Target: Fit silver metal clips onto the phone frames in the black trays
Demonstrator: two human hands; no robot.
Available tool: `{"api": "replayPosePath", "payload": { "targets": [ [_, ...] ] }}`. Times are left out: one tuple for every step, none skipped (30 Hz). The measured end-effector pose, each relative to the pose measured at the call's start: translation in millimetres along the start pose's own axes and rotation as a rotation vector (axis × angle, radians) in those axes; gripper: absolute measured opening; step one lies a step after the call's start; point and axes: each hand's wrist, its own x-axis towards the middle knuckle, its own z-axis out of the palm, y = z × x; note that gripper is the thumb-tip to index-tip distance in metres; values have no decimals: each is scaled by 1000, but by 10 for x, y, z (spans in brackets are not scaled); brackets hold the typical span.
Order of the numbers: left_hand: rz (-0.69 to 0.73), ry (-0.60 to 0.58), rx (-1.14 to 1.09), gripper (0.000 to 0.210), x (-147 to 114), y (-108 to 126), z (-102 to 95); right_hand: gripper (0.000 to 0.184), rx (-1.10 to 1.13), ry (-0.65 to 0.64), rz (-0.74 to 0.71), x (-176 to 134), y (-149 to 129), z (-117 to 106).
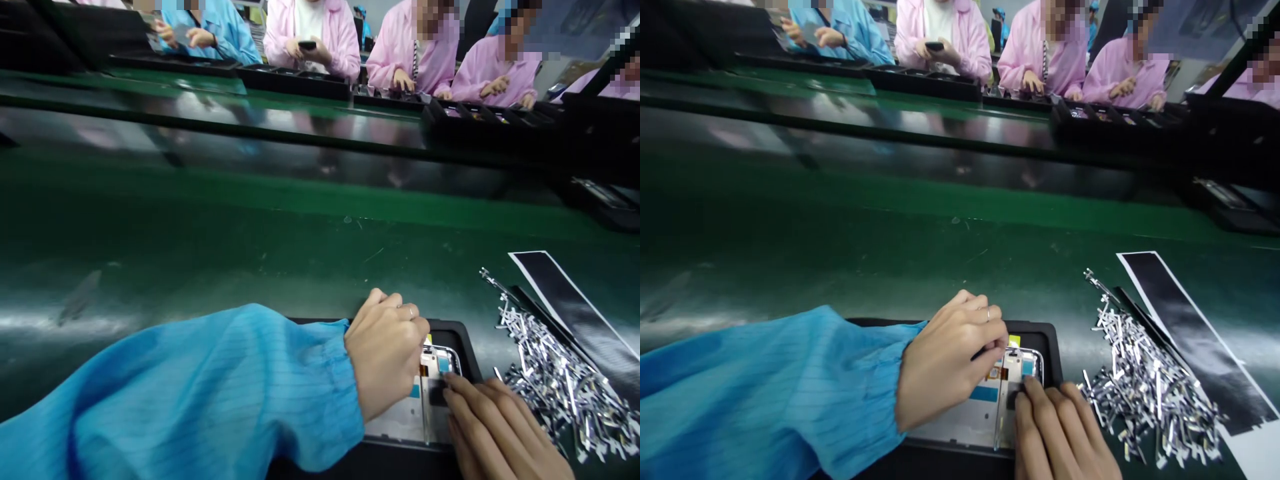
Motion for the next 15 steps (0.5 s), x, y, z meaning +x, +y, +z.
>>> {"api": "replayPosePath", "payload": {
  "targets": [
    [3,0,2,13,-5,-3,3,26,0,4,2,2,-13,11],
    [8,1,3,14,-11,-5,8,25,-1,12,6,7,-25,16],
    [14,2,3,14,-16,-7,15,25,-3,17,12,15,-35,17],
    [21,4,4,14,-20,-9,22,25,-6,22,15,25,-44,15],
    [24,8,5,14,-23,-11,30,25,-10,21,21,34,-50,12],
    [23,16,8,14,-24,-12,36,25,-16,14,24,42,-55,8],
    [27,24,8,15,-24,-13,41,25,-20,5,30,48,-58,5],
    [34,32,9,16,-23,-14,45,25,-24,-1,34,51,-60,3],
    [38,41,10,16,-22,-14,47,25,-26,-10,38,51,-63,2],
    [43,49,11,17,-21,-14,48,25,-27,-13,44,50,-65,4],
    [47,54,12,18,-20,-13,48,26,-27,-12,47,49,-68,6],
    [50,56,15,19,-19,-12,48,26,-26,-8,51,49,-70,9],
    [49,58,18,19,-19,-10,48,26,-25,-3,63,50,-73,12],
    [42,61,20,20,-19,-8,47,26,-21,-3,75,54,-75,13],
    [42,60,18,20,-19,-6,46,26,-19,-7,79,60,-77,14]
  ]
}}
